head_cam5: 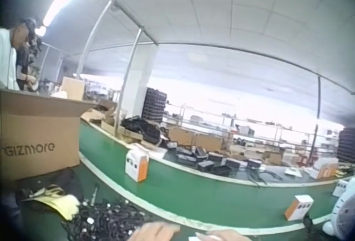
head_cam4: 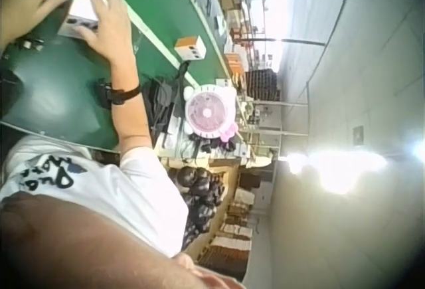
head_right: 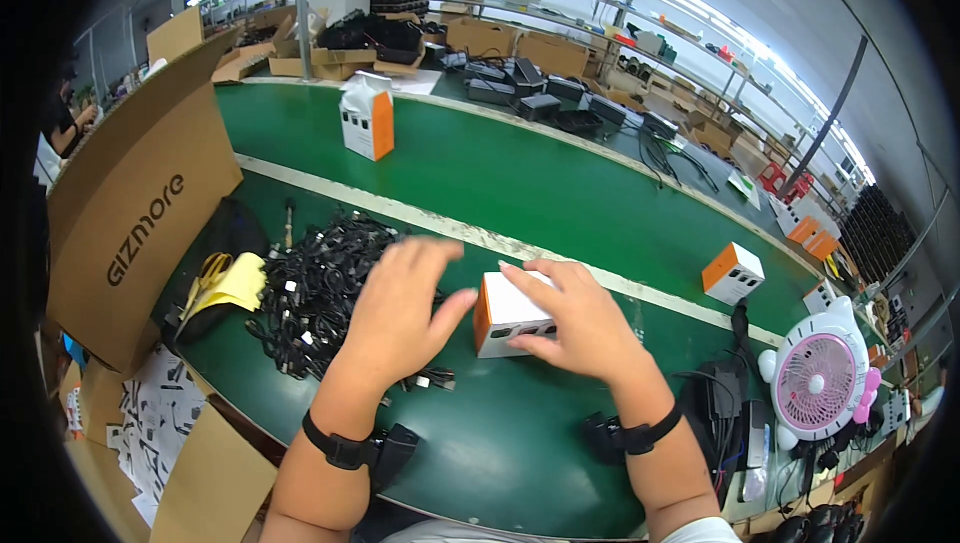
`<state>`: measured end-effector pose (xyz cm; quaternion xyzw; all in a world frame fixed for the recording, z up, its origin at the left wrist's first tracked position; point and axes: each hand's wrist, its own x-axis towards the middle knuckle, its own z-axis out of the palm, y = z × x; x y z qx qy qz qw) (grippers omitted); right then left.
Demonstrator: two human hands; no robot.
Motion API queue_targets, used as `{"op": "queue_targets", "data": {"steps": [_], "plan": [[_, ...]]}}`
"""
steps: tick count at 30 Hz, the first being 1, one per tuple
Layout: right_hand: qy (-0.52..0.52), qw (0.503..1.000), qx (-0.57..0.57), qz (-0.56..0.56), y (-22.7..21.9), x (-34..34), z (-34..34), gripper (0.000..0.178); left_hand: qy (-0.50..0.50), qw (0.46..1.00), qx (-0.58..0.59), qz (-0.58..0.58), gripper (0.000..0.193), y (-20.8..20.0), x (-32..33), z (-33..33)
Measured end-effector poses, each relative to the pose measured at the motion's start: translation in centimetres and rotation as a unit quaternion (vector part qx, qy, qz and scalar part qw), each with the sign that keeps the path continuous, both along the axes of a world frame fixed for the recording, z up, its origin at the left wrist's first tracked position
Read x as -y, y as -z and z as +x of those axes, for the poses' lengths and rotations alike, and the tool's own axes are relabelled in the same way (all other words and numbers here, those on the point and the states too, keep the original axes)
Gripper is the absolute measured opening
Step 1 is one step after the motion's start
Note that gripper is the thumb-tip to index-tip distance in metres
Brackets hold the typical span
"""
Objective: Packaging electronic components, including cables and adapters, into branded boxes on an assembly line.
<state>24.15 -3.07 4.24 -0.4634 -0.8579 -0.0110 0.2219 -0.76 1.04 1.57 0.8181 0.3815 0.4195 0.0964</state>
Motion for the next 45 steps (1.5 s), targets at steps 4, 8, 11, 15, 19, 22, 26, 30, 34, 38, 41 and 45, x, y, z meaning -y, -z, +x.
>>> {"op": "queue_targets", "data": {"steps": [4, 8, 11, 15, 19, 22, 26, 30, 34, 38, 41, 45], "plan": [[0.027, 0.997, -0.003, 0.078, -0.4, -3.9, 1.7, 0.07, -0.033, 0.953, -0.288, -0.089, 0.047, 3.3, 0.6, -1.1], [0.243, 0.943, -0.077, 0.215, 0.6, -10.1, 5.4, 0.065, 0.0, 0.942, -0.317, -0.113, 0.049, 2.5, 1.2, 0.4], [0.293, 0.916, -0.084, 0.261, 2.6, -15.2, 7.7, 0.065, 0.023, 0.925, -0.339, -0.168, 0.05, 0.8, 2.1, -0.2], [0.282, 0.946, 0.024, 0.159, 6.4, -19.5, 13.7, 0.065, -0.001, 0.932, -0.352, -0.089, 0.044, 0.6, 3.0, -0.5], [0.362, 0.896, 0.113, 0.231, 3.7, -20.6, 8.7, 0.055, -0.042, 0.924, -0.37, -0.088, 0.024, 1.1, 2.8, -0.8], [0.257, 0.926, 0.051, 0.272, 1.3, -23.2, 5.2, 0.05, 0.032, 0.94, -0.336, -0.051, 0.023, 1.3, 2.6, 0.1], [0.125, 0.98, -0.033, 0.153, 0.2, -27.5, -2.7, 0.064, 0.048, 0.96, -0.273, -0.038, 0.019, 2.5, 3.0, 1.5], [0.148, 0.974, -0.17, 0.004, 1.2, -33.8, -9.8, 0.101, 0.081, 0.972, -0.215, -0.054, 0.012, 3.8, 2.2, 2.7], [0.212, 0.909, -0.35, -0.079, 3.8, -37.2, -15.1, 0.12, 0.083, 0.973, -0.207, -0.056, 0.014, 3.1, 2.2, 2.3], [0.144, 0.885, -0.432, -0.095, 6.0, -40.9, -13.7, 0.104, 0.112, 0.961, -0.242, -0.071, 0.009, 2.2, 1.7, 2.2], [0.12, 0.91, -0.388, -0.082, 7.2, -39.7, -11.8, 0.091, 0.108, 0.963, -0.242, -0.057, 0.007, 2.7, 1.4, 1.7], [0.024, 0.827, -0.526, -0.196, 6.8, -32.1, -7.8, 0.074, 0.086, 0.98, -0.182, 0.0, 0.008, 2.5, 1.4, 0.9]]}}
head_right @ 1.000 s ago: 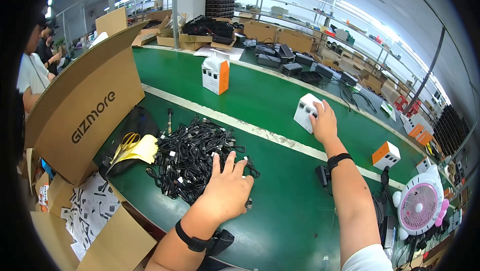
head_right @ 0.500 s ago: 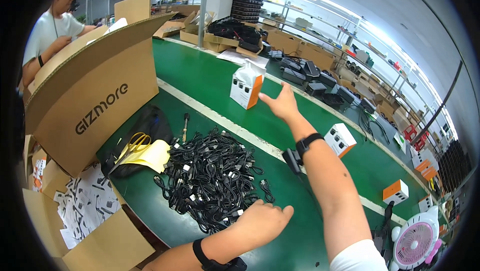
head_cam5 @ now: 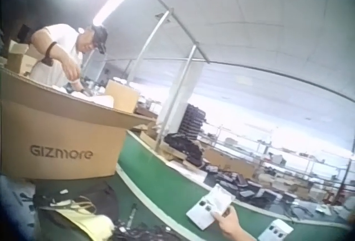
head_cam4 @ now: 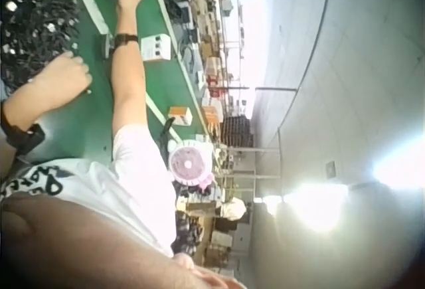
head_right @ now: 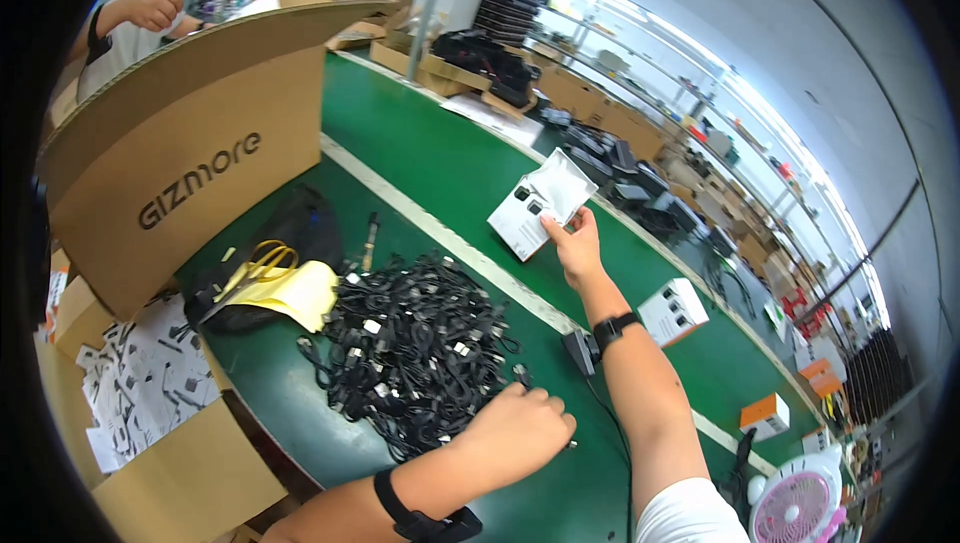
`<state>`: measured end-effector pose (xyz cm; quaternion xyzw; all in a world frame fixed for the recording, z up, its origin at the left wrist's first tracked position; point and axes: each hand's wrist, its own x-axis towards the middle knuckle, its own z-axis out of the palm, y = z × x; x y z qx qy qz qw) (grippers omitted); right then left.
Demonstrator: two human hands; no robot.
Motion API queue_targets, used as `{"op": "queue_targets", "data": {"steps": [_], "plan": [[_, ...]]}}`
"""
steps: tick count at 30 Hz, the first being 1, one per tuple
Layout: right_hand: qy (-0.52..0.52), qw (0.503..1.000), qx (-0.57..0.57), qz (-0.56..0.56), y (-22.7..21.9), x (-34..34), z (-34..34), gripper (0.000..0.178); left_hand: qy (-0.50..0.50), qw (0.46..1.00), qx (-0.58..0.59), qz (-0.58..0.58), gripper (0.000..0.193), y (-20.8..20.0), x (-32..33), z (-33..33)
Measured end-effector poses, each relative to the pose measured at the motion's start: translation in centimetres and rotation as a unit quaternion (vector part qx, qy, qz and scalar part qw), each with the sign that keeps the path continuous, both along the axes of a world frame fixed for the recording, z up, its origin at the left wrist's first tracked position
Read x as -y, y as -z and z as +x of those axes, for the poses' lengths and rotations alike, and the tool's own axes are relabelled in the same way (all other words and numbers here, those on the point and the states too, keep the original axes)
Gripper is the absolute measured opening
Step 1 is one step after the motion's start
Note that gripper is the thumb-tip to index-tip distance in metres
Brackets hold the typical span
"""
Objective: Packaging electronic components, including cables and adapters, into branded boxes on an assembly line.
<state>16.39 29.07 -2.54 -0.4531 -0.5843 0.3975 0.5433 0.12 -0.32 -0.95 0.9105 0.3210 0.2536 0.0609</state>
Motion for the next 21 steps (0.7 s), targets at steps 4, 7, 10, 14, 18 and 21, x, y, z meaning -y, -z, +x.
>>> {"op": "queue_targets", "data": {"steps": [4, 7, 10, 14, 18, 21], "plan": [[-0.135, 0.99, -0.009, -0.044, -4.0, 11.5, 7.3, 0.064, 0.048, 0.995, 0.092, 0.01, 0.012, -1.1, 0.5, 0.0], [-0.13, 0.986, 0.009, -0.101, -4.6, 20.8, 8.7, 0.072, 0.149, 0.973, 0.176, -0.007, 0.018, -2.4, 2.1, 1.1], [-0.14, 0.989, 0.01, -0.041, -2.7, 26.3, 9.2, 0.085, 0.206, 0.948, 0.244, -0.006, 0.021, -2.2, 2.7, 3.4], [0.048, 0.983, -0.138, 0.109, -0.8, 28.7, 5.4, 0.079, 0.199, 0.939, 0.28, 0.016, 0.026, -2.6, 3.3, 3.6], [0.284, 0.831, 0.273, 0.392, -1.6, 29.2, 6.2, 0.051, 0.15, 0.943, 0.296, 0.026, 0.028, -2.9, 3.3, 3.9], [0.133, 0.821, 0.422, 0.36, -4.7, 30.0, 6.3, 0.032, 0.104, 0.947, 0.299, 0.045, 0.03, -2.6, 2.6, 3.8]]}}
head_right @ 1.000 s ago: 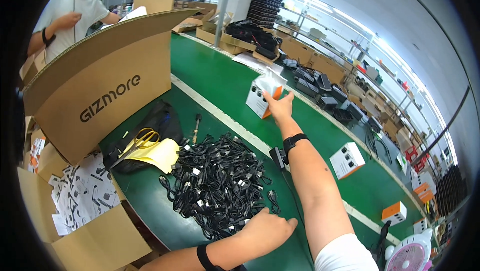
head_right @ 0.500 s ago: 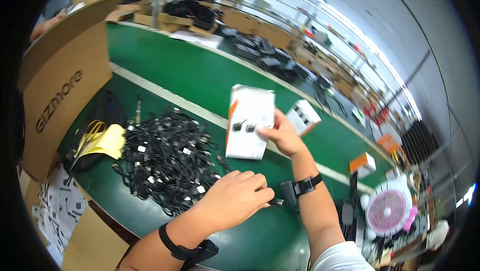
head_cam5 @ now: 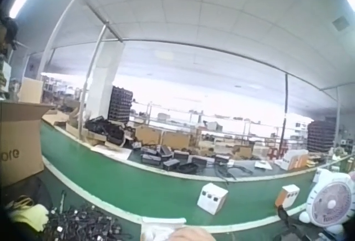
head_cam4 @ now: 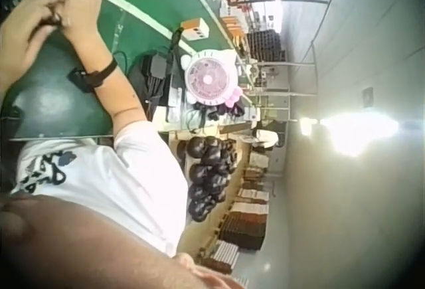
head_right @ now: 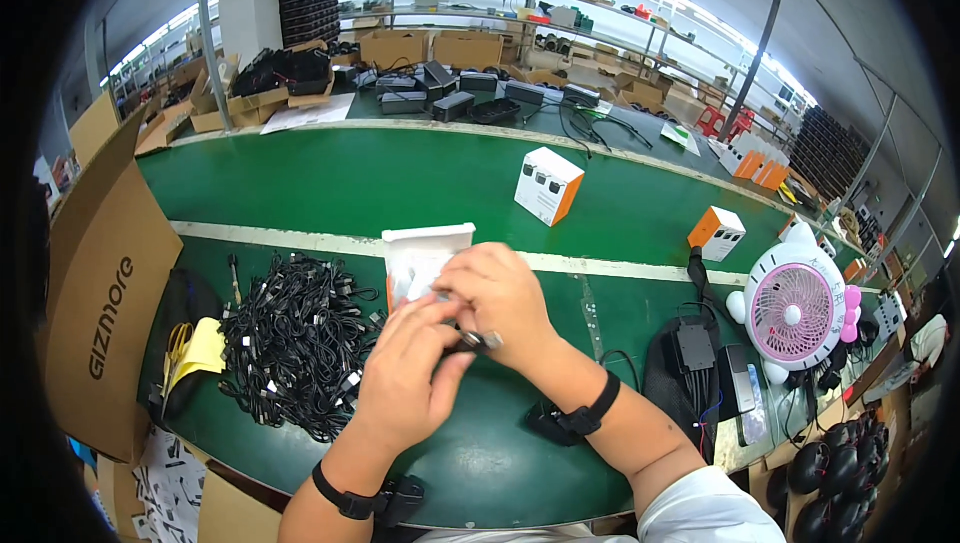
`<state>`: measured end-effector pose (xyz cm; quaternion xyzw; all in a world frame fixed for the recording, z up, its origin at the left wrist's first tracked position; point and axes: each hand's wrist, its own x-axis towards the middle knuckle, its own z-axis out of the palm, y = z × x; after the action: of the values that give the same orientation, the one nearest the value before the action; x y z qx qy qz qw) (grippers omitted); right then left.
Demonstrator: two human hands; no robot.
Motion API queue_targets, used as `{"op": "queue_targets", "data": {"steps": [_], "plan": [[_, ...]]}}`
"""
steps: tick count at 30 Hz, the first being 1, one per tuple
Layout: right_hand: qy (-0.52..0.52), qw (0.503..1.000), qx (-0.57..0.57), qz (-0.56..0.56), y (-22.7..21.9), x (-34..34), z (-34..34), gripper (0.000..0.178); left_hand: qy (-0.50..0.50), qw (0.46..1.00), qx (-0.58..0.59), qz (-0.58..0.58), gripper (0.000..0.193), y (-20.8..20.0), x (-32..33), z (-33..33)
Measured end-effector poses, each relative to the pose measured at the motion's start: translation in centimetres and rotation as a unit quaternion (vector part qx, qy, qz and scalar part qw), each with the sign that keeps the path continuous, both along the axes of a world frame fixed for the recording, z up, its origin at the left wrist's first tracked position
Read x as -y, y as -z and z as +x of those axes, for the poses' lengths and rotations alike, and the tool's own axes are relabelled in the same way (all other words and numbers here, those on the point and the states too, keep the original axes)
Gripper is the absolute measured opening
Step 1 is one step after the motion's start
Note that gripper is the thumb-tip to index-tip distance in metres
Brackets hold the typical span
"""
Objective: Packaging electronic components, including cables and adapters, into branded boxes on an assembly line.
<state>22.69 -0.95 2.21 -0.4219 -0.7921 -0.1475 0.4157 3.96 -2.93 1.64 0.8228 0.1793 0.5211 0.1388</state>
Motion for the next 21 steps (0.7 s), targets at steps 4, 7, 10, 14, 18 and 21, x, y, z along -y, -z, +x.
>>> {"op": "queue_targets", "data": {"steps": [4, 7, 10, 14, 18, 21], "plan": [[-0.016, 0.991, 0.05, -0.123, -2.0, 1.2, -0.8, 0.052, -0.131, 0.99, 0.029, -0.04, 0.02, 0.6, -0.1, -0.2], [-0.017, 0.988, 0.021, -0.154, -2.4, 0.3, -0.8, 0.051, -0.186, 0.979, 0.083, -0.022, 0.015, 0.4, -1.4, -0.4], [-0.029, 0.979, 0.074, -0.185, -2.6, -0.4, -0.8, 0.047, -0.187, 0.958, 0.141, -0.166, 0.015, 0.7, -1.8, -0.6], [-0.093, 0.988, 0.048, -0.109, -1.1, -0.4, -0.1, 0.039, -0.066, 0.89, 0.328, -0.31, 0.032, -0.3, -2.6, 0.1], [-0.169, 0.979, 0.057, -0.096, 0.3, -1.4, 0.9, 0.028, -0.153, 0.958, 0.149, -0.19, 0.012, -1.7, -3.1, 0.9], [-0.203, 0.953, -0.033, -0.222, -0.1, -0.8, 0.5, 0.026, -0.219, 0.973, -0.061, 0.037, 0.015, -1.7, -4.5, -0.1]]}}
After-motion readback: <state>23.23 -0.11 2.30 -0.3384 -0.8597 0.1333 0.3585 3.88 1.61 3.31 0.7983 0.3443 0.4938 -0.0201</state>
